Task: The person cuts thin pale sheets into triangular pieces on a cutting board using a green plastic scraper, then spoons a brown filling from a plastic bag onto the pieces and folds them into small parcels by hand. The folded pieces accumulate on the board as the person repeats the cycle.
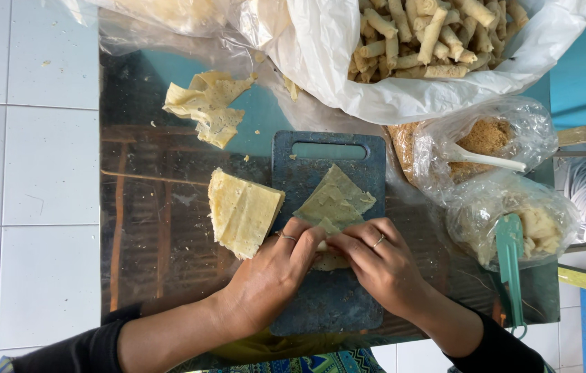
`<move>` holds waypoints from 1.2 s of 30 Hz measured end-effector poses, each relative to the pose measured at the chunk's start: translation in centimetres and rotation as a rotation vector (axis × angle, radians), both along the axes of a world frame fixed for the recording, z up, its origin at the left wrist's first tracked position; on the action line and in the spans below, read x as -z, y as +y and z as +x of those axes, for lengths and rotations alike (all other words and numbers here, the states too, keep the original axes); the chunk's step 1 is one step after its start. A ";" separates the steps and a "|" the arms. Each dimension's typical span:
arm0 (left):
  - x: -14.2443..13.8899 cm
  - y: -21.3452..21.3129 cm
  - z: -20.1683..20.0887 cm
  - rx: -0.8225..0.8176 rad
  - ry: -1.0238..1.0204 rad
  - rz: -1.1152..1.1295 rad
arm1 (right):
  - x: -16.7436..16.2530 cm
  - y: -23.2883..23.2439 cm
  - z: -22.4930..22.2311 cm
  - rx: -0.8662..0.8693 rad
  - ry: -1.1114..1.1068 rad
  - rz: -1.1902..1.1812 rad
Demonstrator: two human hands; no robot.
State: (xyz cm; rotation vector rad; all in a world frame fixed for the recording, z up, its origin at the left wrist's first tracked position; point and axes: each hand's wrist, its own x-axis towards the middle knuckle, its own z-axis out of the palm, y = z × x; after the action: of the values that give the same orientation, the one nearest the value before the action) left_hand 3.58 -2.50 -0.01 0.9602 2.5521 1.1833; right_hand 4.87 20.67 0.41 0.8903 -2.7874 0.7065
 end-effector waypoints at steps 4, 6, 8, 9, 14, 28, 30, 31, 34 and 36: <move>-0.1 -0.1 -0.1 -0.005 0.011 0.028 | 0.5 0.1 0.0 -0.026 0.092 0.054; -0.2 0.0 -0.1 -0.013 -0.030 0.017 | 0.3 0.2 0.0 -0.085 0.159 0.107; -0.2 0.1 -0.1 -0.026 -0.009 0.039 | -0.4 0.1 0.6 -0.077 0.210 0.196; -0.2 0.1 -0.2 -0.034 0.001 0.049 | -0.6 0.0 0.7 -0.074 0.236 0.239; -0.1 0.1 -0.1 -0.032 -0.031 0.068 | -0.7 -0.6 -0.2 0.060 0.135 0.321; 0.2 0.2 -0.4 -0.030 -0.007 0.053 | -0.6 0.5 -2.1 0.133 -0.342 -0.418; 0.2 0.2 -0.4 -0.038 0.015 0.040 | -0.5 0.9 -2.4 0.137 -0.429 -0.493; 0.2 0.3 -0.4 -0.028 0.032 0.034 | -0.4 0.9 -2.5 0.163 -0.453 -0.526; 0.5 0.2 -0.6 0.004 0.058 0.010 | -0.4 0.9 -2.6 0.227 -0.463 -0.544; 0.8 0.3 -0.7 0.030 0.047 -0.016 | -0.5 0.9 -2.7 0.246 -0.385 -0.454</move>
State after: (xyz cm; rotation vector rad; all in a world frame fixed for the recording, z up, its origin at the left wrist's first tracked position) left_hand 2.91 -2.24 -0.80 1.0311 2.5693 1.1434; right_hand 2.12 21.55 0.93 0.3473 -2.7729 1.5133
